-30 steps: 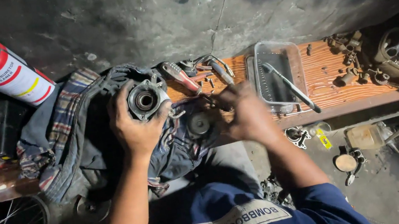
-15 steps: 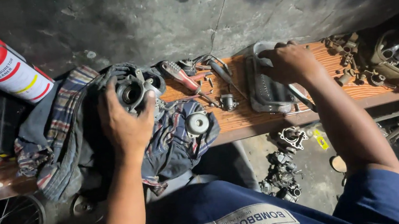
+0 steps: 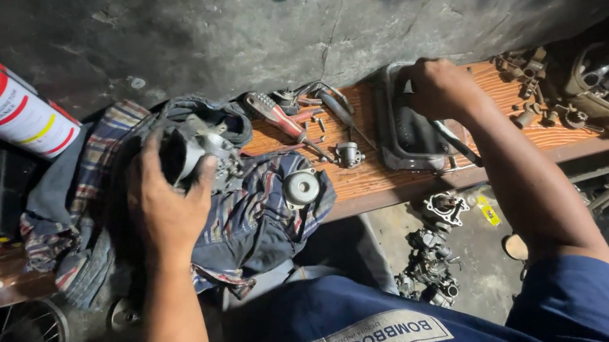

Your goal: The person uses a screwdriver to remove screws from a carburetor held in their left hand. They then remove the top cover and a spring, placing them on the workbench. Finally, they wipe the carburetor body with a cloth.

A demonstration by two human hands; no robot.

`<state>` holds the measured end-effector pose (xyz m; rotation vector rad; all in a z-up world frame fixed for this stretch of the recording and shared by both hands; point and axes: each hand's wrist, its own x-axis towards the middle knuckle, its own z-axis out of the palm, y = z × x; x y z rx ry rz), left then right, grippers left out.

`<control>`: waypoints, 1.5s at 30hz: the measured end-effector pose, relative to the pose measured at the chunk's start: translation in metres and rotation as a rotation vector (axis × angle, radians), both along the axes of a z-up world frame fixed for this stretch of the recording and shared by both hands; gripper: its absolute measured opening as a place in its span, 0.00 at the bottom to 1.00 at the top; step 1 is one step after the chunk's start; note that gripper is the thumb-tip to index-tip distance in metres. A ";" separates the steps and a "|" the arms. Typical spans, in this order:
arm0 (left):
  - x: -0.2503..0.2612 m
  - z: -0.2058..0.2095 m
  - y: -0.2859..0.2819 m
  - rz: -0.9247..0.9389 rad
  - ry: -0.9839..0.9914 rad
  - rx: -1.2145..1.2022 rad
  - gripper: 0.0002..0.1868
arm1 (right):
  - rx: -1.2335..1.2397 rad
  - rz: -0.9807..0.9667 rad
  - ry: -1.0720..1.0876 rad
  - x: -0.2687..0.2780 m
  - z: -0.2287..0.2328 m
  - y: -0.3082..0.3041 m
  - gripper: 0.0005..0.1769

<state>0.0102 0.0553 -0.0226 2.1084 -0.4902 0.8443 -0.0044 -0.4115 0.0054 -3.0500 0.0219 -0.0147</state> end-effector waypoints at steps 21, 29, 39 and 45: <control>-0.030 0.044 -0.103 -0.321 -0.288 0.034 0.22 | 0.178 0.008 -0.466 -0.072 0.060 0.031 0.07; -0.027 0.040 -0.191 -0.559 -0.052 0.121 0.23 | 0.204 0.050 -0.677 -0.117 0.091 0.053 0.05; -0.008 -0.005 -0.274 -0.754 0.078 0.226 0.26 | 0.287 0.123 -1.028 -0.138 0.070 0.051 0.09; -0.035 0.045 -0.248 -0.735 0.055 0.167 0.16 | 0.347 0.101 -1.025 -0.145 0.071 0.059 0.16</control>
